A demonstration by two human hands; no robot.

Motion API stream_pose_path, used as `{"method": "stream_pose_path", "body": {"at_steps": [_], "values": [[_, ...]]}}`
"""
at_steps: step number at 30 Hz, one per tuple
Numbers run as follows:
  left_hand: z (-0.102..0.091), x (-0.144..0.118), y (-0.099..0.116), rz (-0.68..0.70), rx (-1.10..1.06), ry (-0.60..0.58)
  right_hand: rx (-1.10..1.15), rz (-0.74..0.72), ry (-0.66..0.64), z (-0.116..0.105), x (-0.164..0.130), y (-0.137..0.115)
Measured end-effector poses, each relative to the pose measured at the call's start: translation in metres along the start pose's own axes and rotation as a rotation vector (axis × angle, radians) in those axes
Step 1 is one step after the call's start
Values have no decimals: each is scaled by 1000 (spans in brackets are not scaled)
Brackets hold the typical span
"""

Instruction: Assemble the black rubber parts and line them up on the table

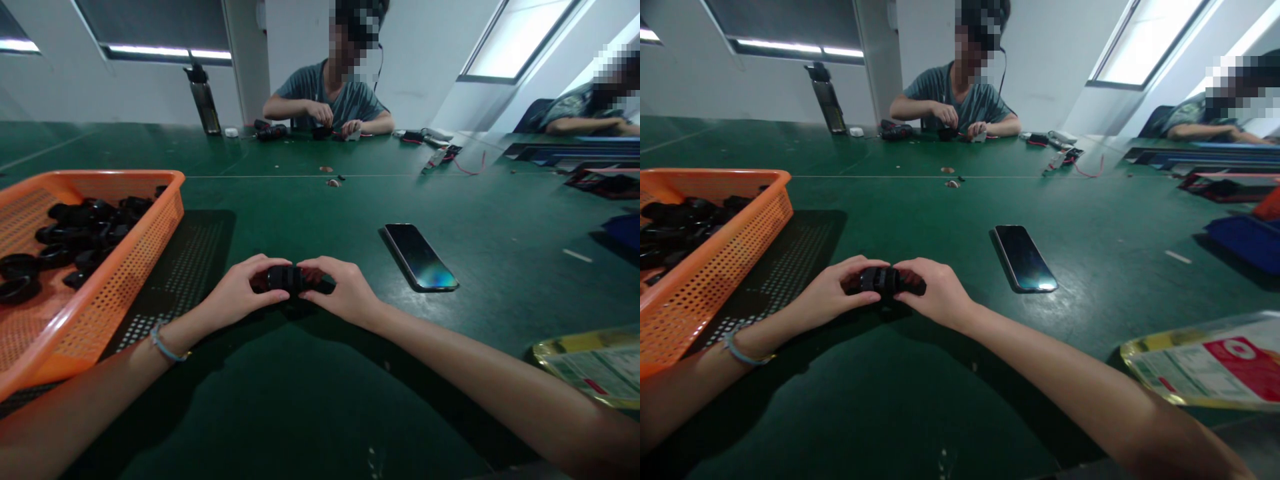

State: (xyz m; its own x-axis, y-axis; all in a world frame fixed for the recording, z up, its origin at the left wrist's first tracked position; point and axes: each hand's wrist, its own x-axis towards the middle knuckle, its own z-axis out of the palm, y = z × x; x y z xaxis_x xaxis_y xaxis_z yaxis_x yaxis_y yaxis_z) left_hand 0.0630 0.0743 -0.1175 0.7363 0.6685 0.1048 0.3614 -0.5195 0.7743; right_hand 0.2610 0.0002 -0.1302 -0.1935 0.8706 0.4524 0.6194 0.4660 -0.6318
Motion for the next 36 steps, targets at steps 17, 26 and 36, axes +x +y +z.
{"method": "stream_pose_path", "body": {"at_steps": [17,26,36], "values": [[1,0,-1,5,7,8,-28,38,-18,1,1,-1],[1,0,-1,8,16,18,-60,18,-10,0,1,-1],[-1,0,3,-11,8,3,-59,-56,15,0,0,0]]}}
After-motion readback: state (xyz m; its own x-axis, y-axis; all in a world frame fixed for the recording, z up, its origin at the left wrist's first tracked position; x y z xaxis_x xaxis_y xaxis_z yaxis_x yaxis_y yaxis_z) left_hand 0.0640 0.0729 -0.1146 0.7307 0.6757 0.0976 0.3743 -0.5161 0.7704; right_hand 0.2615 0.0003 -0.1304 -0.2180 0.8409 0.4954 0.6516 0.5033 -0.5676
